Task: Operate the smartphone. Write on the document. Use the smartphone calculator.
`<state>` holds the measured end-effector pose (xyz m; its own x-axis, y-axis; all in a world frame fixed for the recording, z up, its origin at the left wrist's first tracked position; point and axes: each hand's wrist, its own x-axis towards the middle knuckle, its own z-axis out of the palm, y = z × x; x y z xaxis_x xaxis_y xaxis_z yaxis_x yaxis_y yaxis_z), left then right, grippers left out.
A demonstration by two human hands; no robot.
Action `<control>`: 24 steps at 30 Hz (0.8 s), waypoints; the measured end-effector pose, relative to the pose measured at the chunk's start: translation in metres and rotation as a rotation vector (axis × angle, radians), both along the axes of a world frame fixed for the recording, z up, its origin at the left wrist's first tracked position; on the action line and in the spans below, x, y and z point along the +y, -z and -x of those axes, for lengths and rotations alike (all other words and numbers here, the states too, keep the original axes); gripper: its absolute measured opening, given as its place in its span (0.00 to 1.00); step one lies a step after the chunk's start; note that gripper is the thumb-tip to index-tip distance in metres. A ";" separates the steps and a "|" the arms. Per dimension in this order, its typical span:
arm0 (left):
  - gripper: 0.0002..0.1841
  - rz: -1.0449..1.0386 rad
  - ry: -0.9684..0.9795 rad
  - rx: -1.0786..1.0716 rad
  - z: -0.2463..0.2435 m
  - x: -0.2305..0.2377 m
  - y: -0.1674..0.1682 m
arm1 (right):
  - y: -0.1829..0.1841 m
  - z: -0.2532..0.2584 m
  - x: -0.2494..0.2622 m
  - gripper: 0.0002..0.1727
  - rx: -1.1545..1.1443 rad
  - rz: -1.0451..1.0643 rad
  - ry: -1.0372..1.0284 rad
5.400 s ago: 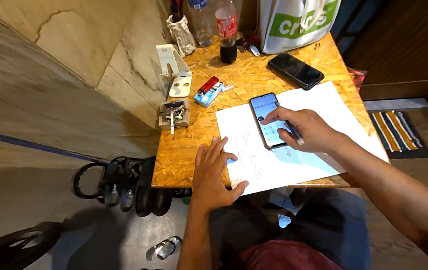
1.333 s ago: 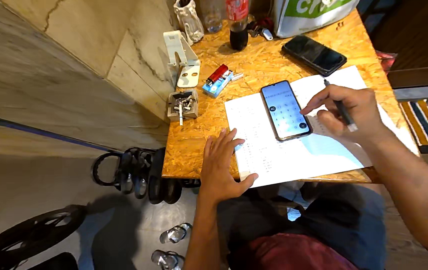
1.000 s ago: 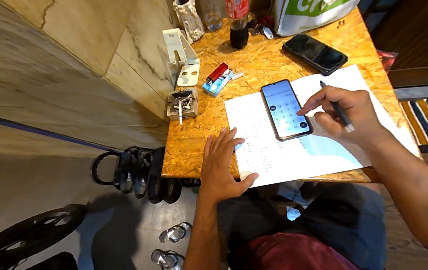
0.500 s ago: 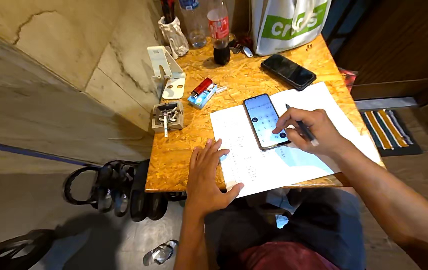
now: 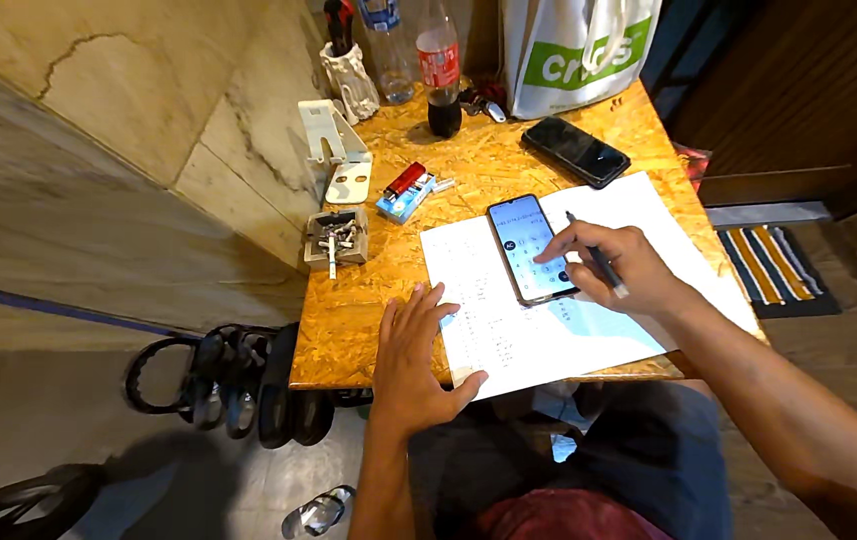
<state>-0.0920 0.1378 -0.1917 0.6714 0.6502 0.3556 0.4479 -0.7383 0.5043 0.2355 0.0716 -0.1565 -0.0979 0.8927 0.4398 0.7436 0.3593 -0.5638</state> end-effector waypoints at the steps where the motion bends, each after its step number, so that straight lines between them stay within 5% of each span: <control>1: 0.44 -0.002 -0.001 -0.001 0.000 0.000 0.000 | 0.000 -0.001 0.001 0.19 -0.016 0.022 0.044; 11: 0.44 -0.008 0.002 0.000 0.000 0.000 0.000 | -0.005 -0.014 -0.005 0.10 0.021 -0.060 0.066; 24: 0.44 0.000 -0.005 0.010 0.001 -0.001 -0.001 | -0.006 -0.014 -0.005 0.12 0.057 -0.119 0.084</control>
